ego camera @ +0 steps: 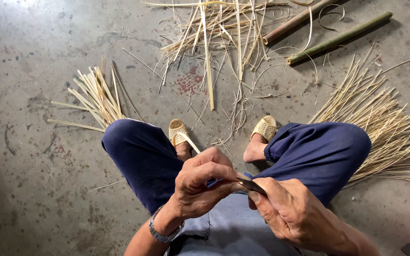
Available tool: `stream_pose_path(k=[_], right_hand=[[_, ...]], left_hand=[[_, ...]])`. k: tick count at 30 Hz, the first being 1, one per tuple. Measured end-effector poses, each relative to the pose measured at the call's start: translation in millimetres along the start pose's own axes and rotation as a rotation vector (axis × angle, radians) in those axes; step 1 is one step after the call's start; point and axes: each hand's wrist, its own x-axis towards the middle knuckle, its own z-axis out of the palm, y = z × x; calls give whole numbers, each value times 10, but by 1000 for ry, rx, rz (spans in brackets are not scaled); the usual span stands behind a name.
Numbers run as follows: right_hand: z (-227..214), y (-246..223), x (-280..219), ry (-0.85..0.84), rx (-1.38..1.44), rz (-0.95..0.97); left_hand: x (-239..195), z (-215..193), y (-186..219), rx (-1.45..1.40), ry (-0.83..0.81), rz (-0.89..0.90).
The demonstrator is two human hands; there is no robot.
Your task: The person sits cross-legged and uses a knife to split long bamboo strips into thinner strands. They hold the bamboo with one hand and draw the knife along its length to peel off thin layers, repeating the process on multiple pieces.
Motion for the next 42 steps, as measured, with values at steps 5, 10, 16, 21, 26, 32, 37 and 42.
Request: stream_pose_path(k=[5,10,16,21,26,32,37,42], right_hand=[[33,35,2,-3,-94,-109],[23,52,-11,-43,-95,-123],[10,62,-6,-80,-148,-99],[-31,67,20,-140,-114,-46],[-38,100,56,-139,-197,-137],[-31,156,98,-173,-107,-6],[-21,252,119,-207,-128,-11],[-13,347,93,-205,101,115]], left_hand=[[-10,-24,-1,-8,-38,17],[16,-73,-22,11,-93,51],[44,-134,-1,31,-174,48],[82,-155,5,33,-215,21],[87,-167,-14,15,-235,-24],[113,-169,-63,9,-232,-38],[130,-191,-104,-17,-234,-63],[171,-229,-109,-37,-259,-157]])
